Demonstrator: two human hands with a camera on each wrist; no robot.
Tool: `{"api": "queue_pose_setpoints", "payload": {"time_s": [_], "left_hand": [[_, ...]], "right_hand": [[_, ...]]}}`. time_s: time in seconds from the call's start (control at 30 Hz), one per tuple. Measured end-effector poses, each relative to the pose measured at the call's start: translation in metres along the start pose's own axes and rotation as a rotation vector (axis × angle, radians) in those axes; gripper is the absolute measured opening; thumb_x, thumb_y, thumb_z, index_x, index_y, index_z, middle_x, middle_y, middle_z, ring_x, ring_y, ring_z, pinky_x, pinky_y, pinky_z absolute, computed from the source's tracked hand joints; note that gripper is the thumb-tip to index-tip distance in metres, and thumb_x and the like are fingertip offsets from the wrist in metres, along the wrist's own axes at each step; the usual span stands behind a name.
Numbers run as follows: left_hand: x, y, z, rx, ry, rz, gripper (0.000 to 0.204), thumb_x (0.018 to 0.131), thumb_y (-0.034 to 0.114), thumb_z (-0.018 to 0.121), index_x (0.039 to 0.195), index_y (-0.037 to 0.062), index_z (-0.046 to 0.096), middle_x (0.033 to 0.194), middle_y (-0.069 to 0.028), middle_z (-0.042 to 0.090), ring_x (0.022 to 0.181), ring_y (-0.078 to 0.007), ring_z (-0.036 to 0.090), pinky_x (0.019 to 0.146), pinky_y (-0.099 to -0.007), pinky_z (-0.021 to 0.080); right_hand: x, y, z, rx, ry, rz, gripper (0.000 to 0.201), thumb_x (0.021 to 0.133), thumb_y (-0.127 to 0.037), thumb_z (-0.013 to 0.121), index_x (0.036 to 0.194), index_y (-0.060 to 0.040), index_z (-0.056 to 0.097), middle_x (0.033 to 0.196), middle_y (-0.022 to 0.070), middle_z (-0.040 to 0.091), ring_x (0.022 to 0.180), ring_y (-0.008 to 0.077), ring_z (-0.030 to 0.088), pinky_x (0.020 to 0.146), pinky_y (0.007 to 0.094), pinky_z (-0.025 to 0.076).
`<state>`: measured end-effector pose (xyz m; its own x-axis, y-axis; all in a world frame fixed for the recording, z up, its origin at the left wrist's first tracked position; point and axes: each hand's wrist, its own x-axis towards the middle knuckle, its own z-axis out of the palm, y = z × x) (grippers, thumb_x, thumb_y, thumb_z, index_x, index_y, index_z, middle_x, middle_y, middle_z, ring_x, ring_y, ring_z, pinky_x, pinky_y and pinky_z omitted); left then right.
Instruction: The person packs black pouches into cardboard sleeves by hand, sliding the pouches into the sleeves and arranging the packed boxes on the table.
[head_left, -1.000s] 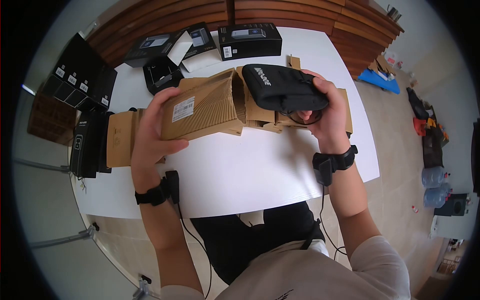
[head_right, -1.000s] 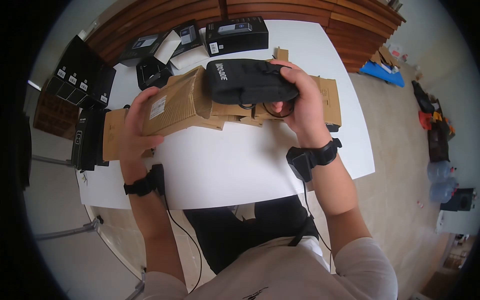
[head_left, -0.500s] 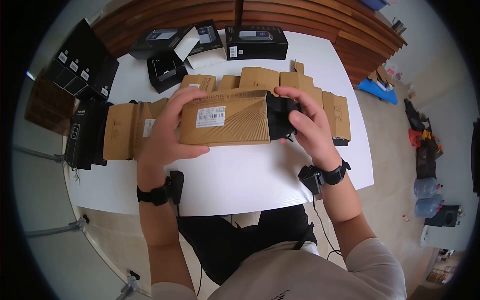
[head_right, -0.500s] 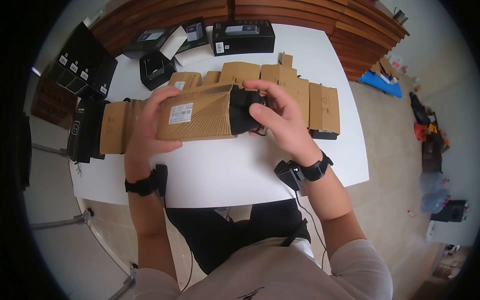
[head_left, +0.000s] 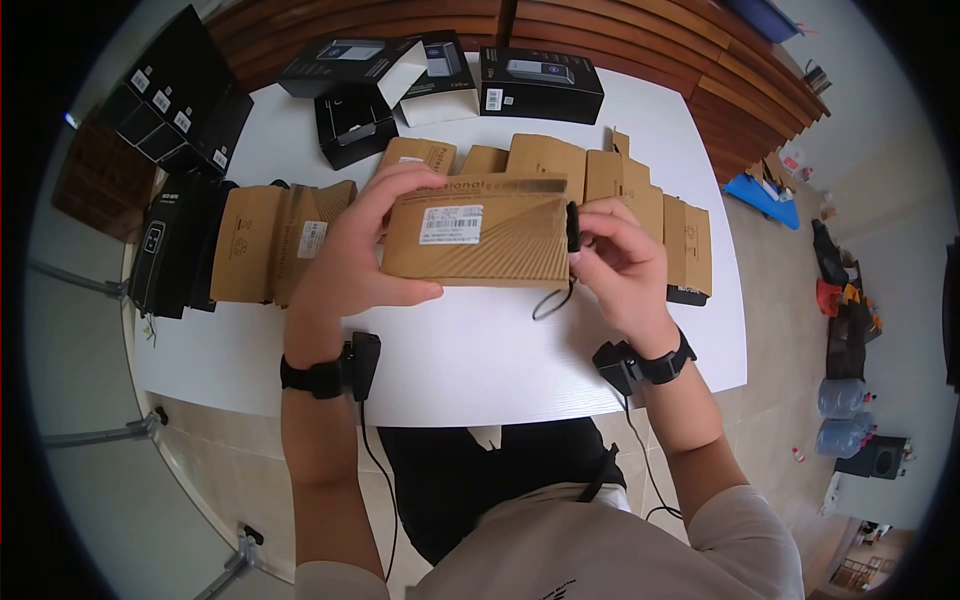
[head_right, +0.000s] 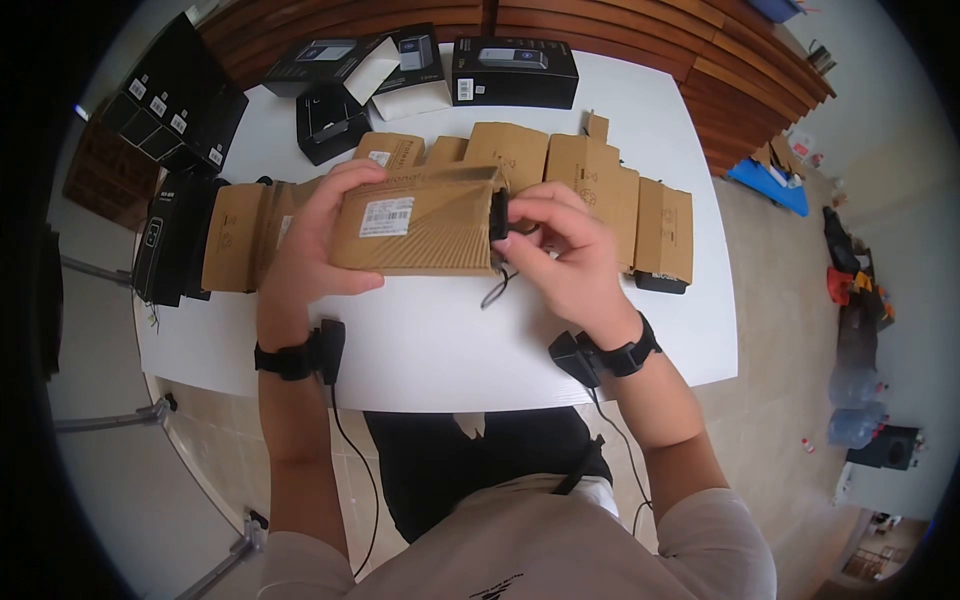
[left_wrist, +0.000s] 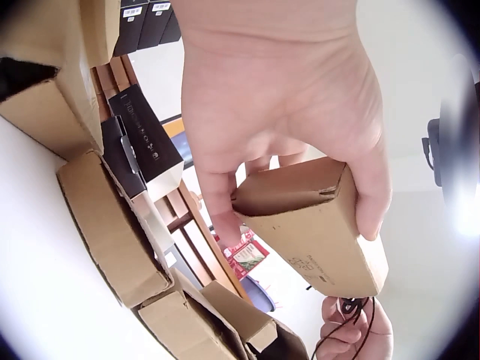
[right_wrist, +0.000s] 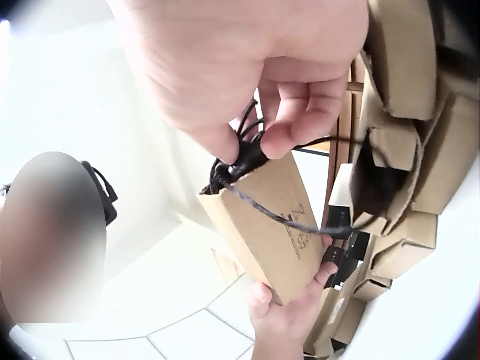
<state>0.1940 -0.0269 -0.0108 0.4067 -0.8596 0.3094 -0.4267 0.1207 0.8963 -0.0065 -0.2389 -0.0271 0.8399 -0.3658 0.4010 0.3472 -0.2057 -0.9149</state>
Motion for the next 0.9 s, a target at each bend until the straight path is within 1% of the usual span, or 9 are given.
{"api": "queue_pose_setpoints", "payload": {"time_s": [0.17,0.27,0.37,0.47,0.53,0.57,0.63,0.77,0.9], "left_hand": [[0.001,-0.005,-0.003,-0.015,-0.012,0.027,0.084,0.053,0.009,0.081,0.132,0.0115,0.051,0.133,-0.0067,0.048,0.123,-0.0230,0.049,0.102,-0.0361,0.044],[0.001,-0.009,-0.008,-0.052,0.002,0.100,0.086,0.053,0.011,0.082,0.133,0.0102,0.050,0.132,-0.0057,0.049,0.123,-0.0220,0.049,0.105,-0.0349,0.041],[0.001,-0.009,-0.009,-0.095,0.039,0.089,0.087,0.053,0.012,0.082,0.134,0.0088,0.049,0.130,-0.0050,0.050,0.123,-0.0209,0.049,0.108,-0.0335,0.038],[0.002,-0.010,-0.008,-0.112,0.038,0.052,0.086,0.054,0.012,0.082,0.133,0.0084,0.049,0.130,-0.0051,0.050,0.124,-0.0204,0.048,0.107,-0.0331,0.038],[0.002,-0.013,-0.007,-0.105,0.014,0.051,0.086,0.053,0.013,0.082,0.133,0.0086,0.050,0.131,-0.0056,0.049,0.125,-0.0207,0.047,0.108,-0.0332,0.038],[0.002,-0.012,-0.006,-0.106,0.013,0.049,0.086,0.053,0.013,0.082,0.133,0.0086,0.050,0.131,-0.0056,0.049,0.125,-0.0207,0.047,0.108,-0.0332,0.038],[0.002,-0.010,-0.005,-0.088,0.000,0.046,0.086,0.052,0.013,0.083,0.131,0.0083,0.051,0.131,-0.0061,0.048,0.126,-0.0218,0.046,0.108,-0.0337,0.039],[0.002,-0.007,-0.008,0.013,-0.046,0.056,0.084,0.051,0.011,0.083,0.129,0.0095,0.053,0.133,-0.0063,0.047,0.127,-0.0233,0.046,0.107,-0.0354,0.040],[0.000,-0.004,-0.012,0.077,-0.116,0.038,0.081,0.052,0.008,0.082,0.127,0.0116,0.054,0.134,-0.0062,0.046,0.127,-0.0244,0.046,0.105,-0.0373,0.042]], "right_hand": [[-0.002,0.001,0.000,-0.027,-0.023,-0.015,0.030,0.085,0.005,0.065,0.115,0.0021,0.061,0.111,0.0063,0.054,0.079,0.0072,0.056,0.073,0.0206,0.047],[-0.004,-0.003,-0.001,0.125,0.028,0.095,0.037,0.085,0.004,0.067,0.120,-0.0003,0.057,0.113,0.0056,0.055,0.077,0.0061,0.054,0.072,0.0215,0.047],[-0.004,-0.002,-0.002,0.107,-0.079,0.081,0.042,0.085,0.002,0.068,0.124,-0.0017,0.053,0.112,0.0043,0.057,0.078,0.0048,0.055,0.071,0.0212,0.046],[-0.004,-0.008,0.005,0.069,-0.029,0.100,0.037,0.085,0.002,0.068,0.120,-0.0001,0.055,0.107,0.0038,0.061,0.077,0.0045,0.057,0.071,0.0209,0.046],[-0.007,-0.003,0.004,0.023,0.001,0.113,0.032,0.086,0.002,0.069,0.116,0.0010,0.059,0.092,0.0020,0.064,0.073,0.0044,0.058,0.068,0.0206,0.046],[-0.008,-0.003,0.004,0.023,0.002,0.116,0.032,0.086,0.002,0.069,0.116,0.0010,0.059,0.092,0.0020,0.064,0.073,0.0044,0.058,0.068,0.0206,0.046],[-0.008,-0.008,0.005,-0.066,0.063,0.156,0.022,0.085,0.001,0.071,0.107,0.0013,0.067,0.079,0.0000,0.064,0.068,0.0046,0.057,0.063,0.0204,0.046],[-0.005,-0.011,0.006,-0.108,0.069,0.122,0.012,0.084,-0.001,0.073,0.096,0.0009,0.073,0.070,-0.0024,0.062,0.064,0.0037,0.055,0.059,0.0200,0.045],[-0.005,-0.017,0.005,-0.143,-0.019,0.209,0.008,0.084,-0.001,0.073,0.092,0.0014,0.074,0.065,-0.0027,0.060,0.062,0.0027,0.052,0.056,0.0200,0.042]]}}
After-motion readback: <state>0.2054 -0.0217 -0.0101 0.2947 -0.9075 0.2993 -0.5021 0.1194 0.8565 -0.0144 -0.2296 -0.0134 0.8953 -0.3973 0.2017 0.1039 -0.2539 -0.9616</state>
